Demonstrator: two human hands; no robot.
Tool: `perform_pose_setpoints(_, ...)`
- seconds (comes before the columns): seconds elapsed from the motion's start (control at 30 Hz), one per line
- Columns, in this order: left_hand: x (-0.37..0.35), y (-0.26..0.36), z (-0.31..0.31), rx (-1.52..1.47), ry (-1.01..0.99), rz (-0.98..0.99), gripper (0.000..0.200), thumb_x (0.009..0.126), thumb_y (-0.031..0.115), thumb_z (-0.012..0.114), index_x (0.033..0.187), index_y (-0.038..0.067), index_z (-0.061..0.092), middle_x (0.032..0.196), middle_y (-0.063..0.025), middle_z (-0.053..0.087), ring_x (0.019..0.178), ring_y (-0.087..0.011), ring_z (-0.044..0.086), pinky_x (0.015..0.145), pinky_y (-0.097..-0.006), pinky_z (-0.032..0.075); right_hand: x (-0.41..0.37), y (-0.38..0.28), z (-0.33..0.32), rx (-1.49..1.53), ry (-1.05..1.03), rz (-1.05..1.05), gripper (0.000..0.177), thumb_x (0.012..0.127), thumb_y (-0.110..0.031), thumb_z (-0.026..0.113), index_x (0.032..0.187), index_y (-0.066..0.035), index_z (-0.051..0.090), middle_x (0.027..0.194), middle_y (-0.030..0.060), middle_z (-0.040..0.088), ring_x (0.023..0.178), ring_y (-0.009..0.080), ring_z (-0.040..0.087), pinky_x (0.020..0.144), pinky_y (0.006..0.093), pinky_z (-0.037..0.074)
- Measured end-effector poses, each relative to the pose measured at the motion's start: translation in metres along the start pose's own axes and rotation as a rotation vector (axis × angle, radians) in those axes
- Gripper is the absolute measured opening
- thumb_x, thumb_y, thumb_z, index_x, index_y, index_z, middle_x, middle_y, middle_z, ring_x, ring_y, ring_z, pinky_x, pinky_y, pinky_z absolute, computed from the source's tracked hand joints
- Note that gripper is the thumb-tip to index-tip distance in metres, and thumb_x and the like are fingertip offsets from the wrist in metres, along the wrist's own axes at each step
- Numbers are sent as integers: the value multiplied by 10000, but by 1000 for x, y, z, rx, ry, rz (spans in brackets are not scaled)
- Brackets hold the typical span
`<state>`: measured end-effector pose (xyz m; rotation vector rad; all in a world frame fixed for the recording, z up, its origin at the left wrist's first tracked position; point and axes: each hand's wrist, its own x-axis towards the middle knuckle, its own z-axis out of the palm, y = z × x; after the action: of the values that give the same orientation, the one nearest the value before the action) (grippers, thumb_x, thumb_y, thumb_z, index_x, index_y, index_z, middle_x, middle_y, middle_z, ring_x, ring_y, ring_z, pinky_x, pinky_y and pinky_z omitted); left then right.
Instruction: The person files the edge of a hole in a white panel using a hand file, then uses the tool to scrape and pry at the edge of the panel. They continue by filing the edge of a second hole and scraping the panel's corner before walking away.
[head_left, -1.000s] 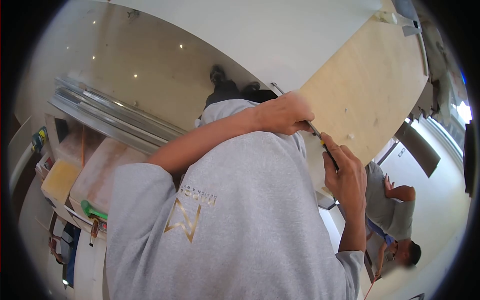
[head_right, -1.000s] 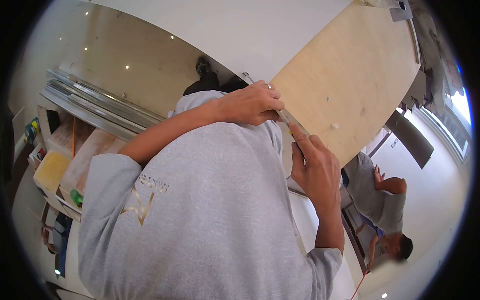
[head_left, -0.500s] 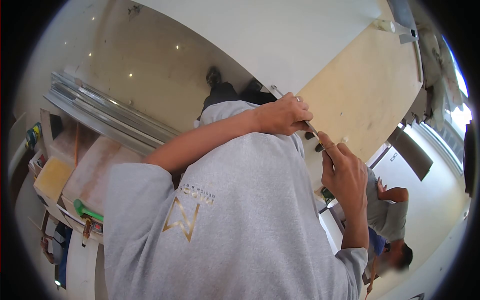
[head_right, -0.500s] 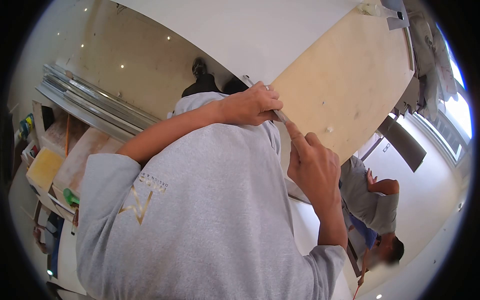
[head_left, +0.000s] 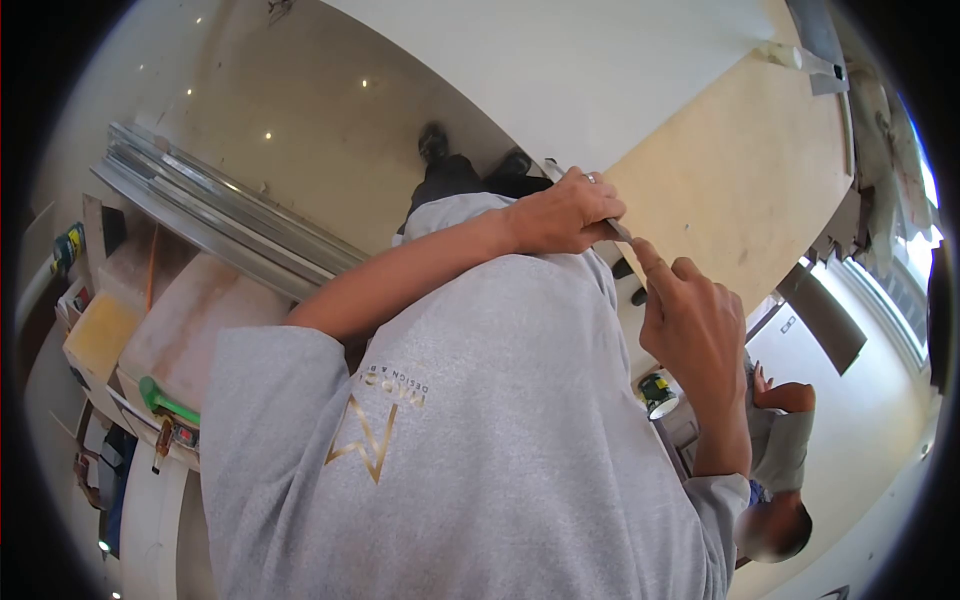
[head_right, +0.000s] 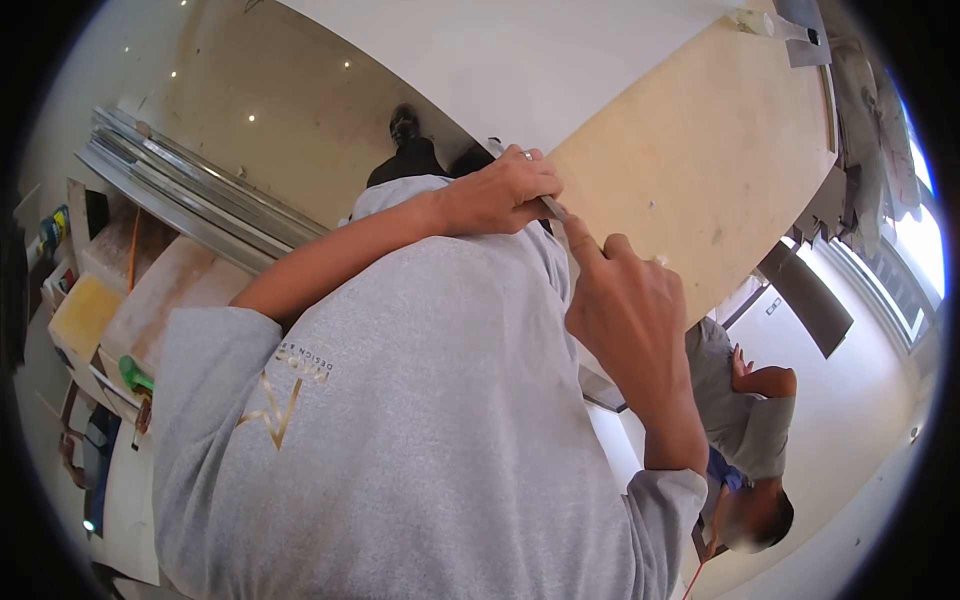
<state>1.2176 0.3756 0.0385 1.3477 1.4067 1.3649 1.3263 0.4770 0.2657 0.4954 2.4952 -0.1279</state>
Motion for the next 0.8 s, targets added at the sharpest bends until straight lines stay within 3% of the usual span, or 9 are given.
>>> perform_pose_setpoints(0.2,9,10,4,34,105,117,178,969,169,806,941,72,659,957,-72,664,977,-286,629,957,-451,470,-10,7,-17,52,64,29,447,941,-58,734,1369,-181,766,787,87,627,659,299,667,632,427,524)
perform_pose_setpoints(0.3,15,26,5,70,113,160,223,954,187,819,921,64,636,938,-78,671,957,-295,647,924,-447,492,-25,13,-26,124,79,92,425,938,-94,751,1358,-161,761,810,90,631,709,285,690,649,413,533)
perform_pose_setpoints(0.4,21,31,3,55,44,114,294,951,220,826,838,55,611,831,-85,652,879,-302,645,861,-442,508,-33,18,-26,238,48,194,401,973,-114,751,1373,-149,756,856,103,672,728,285,692,659,413,521)
perform_pose_setpoints(0.5,29,34,-2,141,-177,-100,337,938,261,815,750,40,644,734,-135,667,806,-341,670,844,-473,519,-37,18,-14,315,26,211,400,996,-111,740,1395,-140,740,938,109,734,731,284,707,662,418,521)
perform_pose_setpoints(0.7,24,14,19,48,117,125,360,956,214,812,714,55,596,700,-105,613,764,-320,616,832,-435,518,-33,18,-5,228,55,139,400,994,-119,746,1391,-144,710,874,102,677,695,295,690,641,425,537)
perform_pose_setpoints(0.8,24,9,25,71,100,82,349,958,211,806,720,53,606,704,-98,619,776,-311,623,857,-435,516,-30,18,-3,245,23,136,388,1013,-84,721,1400,-121,721,893,111,696,702,265,682,669,422,536)
